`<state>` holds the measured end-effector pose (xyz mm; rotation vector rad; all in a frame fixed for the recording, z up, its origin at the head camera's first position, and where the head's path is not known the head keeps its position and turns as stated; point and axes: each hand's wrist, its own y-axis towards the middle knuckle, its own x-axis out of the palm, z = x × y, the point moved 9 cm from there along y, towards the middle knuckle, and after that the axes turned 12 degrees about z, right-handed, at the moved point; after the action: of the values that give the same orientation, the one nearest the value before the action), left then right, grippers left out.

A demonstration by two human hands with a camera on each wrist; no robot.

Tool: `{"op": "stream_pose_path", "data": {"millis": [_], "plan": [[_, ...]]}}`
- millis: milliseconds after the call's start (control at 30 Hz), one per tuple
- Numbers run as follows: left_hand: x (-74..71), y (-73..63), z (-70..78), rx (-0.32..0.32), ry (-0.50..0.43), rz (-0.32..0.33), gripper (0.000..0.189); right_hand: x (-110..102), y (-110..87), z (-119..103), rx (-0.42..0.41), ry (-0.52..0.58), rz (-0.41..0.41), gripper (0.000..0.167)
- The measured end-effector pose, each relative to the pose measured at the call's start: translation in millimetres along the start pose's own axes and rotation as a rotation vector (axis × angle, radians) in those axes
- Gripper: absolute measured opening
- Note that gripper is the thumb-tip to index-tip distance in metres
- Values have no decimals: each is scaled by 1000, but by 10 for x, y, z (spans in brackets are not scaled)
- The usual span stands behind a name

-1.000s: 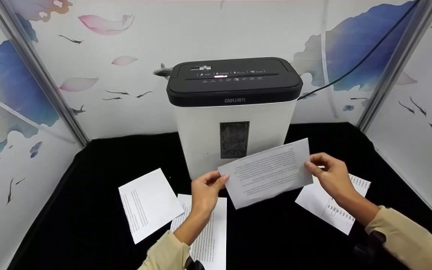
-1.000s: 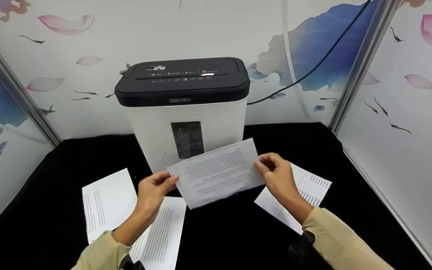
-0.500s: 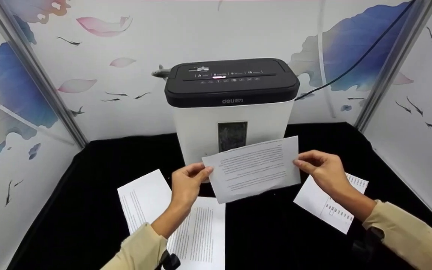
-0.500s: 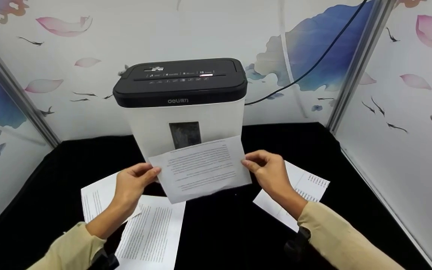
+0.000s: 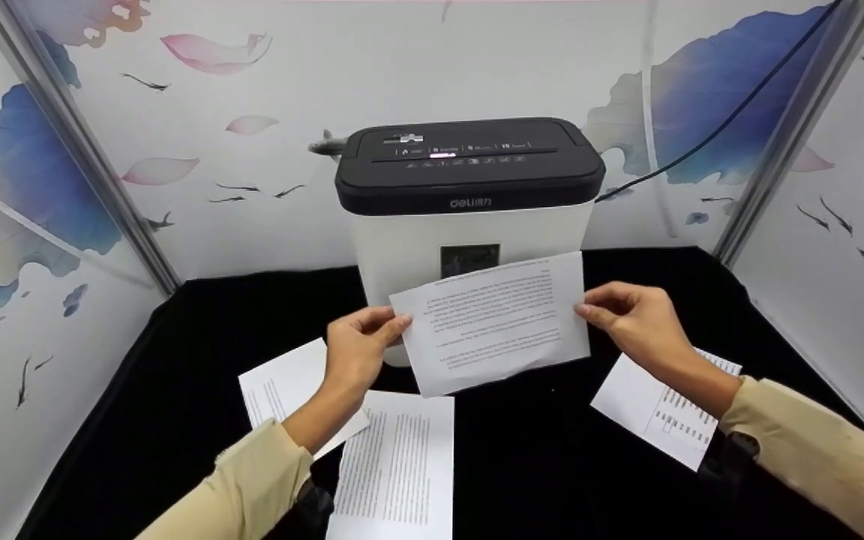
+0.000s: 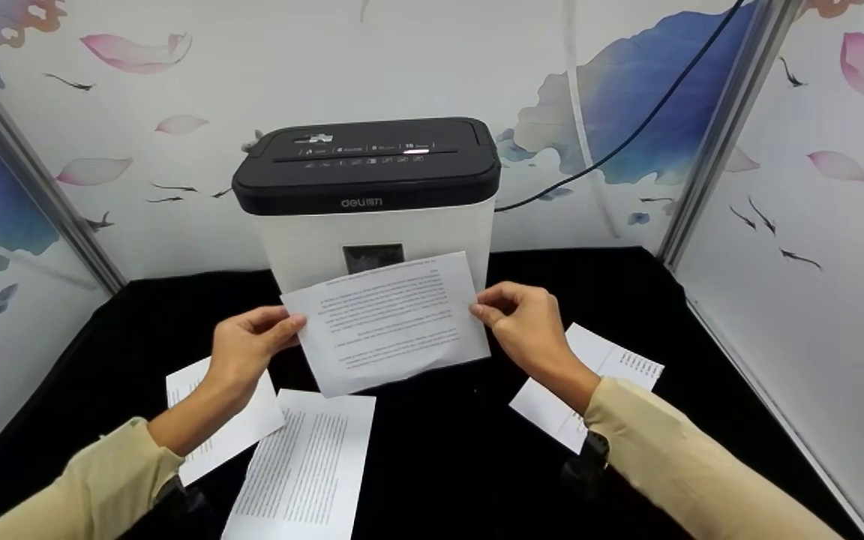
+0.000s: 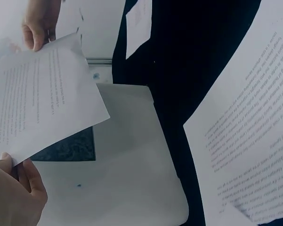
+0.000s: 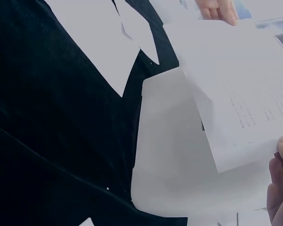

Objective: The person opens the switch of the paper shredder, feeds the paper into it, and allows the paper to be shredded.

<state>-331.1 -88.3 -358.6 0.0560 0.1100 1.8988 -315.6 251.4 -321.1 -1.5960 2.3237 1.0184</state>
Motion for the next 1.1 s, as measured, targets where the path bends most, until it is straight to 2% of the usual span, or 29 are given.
{"op": "stream_pose_path", "data": {"millis": [167, 433, 733, 967, 1100], "plan": [[-70, 58, 154, 24, 20, 2, 20, 20, 44, -121, -33, -43, -24, 12], [-95, 163, 462, 97, 75, 0, 18, 10, 183, -343, -118, -95, 2, 9], [-148, 213, 601, 52, 117, -22, 22, 29, 240, -518, -192, -134, -12, 5], [-176, 297, 832, 77, 128, -41, 25, 20, 345, -674, -231, -133, 0, 4], [-189, 333, 974, 118, 152, -39, 25, -4, 428, -769, -257, -137, 16, 5]]}}
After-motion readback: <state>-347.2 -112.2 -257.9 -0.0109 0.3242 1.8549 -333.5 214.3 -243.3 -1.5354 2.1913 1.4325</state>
